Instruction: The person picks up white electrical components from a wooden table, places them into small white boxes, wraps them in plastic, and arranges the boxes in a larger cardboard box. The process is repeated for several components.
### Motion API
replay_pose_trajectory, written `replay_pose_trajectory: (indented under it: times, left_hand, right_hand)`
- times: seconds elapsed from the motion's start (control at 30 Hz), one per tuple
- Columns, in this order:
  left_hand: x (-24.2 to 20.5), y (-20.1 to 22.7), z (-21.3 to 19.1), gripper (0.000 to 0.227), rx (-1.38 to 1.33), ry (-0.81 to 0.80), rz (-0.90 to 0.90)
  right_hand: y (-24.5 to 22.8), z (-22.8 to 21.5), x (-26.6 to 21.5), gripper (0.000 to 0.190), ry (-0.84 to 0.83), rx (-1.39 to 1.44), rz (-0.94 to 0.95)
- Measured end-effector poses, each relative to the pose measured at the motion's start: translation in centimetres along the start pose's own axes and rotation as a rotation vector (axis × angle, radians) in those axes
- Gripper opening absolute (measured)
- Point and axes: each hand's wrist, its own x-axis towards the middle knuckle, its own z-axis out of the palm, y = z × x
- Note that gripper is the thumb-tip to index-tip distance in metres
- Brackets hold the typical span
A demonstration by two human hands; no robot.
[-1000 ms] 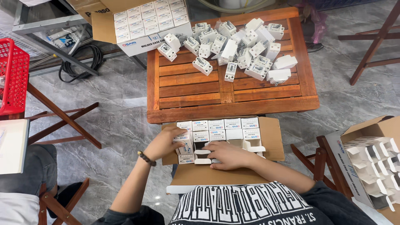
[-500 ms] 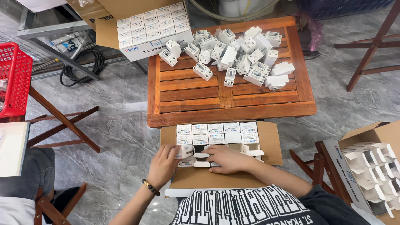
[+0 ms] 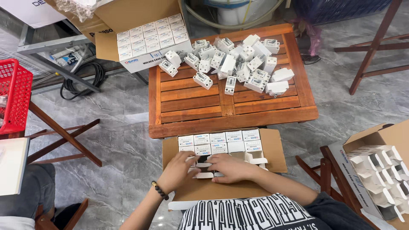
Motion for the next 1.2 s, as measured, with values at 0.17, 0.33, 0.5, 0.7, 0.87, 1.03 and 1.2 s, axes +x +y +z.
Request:
replay_pose_trajectory:
  times: [0.17,0.33,0.5,0.7,0.87,1.03,1.2]
  left_hand:
    - [2.6,0.3,-1.3,0.044,-0.22,-0.255,0.093]
    - [4.5,1.6,-6.5,0.016,-0.201,-0.274,0.068]
    - [8.5,2.6,-11.0,0.022,-0.369,-0.01,0.063]
    - [16.2,2.9,-10.8,0.024,-0.326,0.217,0.114]
    - [22.0,1.9,-6.1,0.029,-0.251,0.193,0.102]
    - [23.2,0.7,-2.3,0.039,-0.186,0.018,0.06]
    - [21.2,2.1,-6.4,0.069,-0.264,0.016,0.023]
  right_hand:
    - [-0.9,-0.9,-0.3,0.058,0.075,0.062,-0.042]
    - [-0.9,-2.0,-0.7,0.043,0.313,0.126,-0.116]
    - [-0.8,-5.1,-1.3,0.061,0.714,0.177,0.065]
    - [4.1,-10.2,-2.1,0.078,1.041,0.261,0.445]
    - [8.1,-11.7,-2.3,0.061,1.03,0.267,0.574]
    - [9.6,-10.4,-1.4,0.056,0.866,0.272,0.728]
    - [9.4,-10.9,-2.4,0.051,0.687,0.133,0.767]
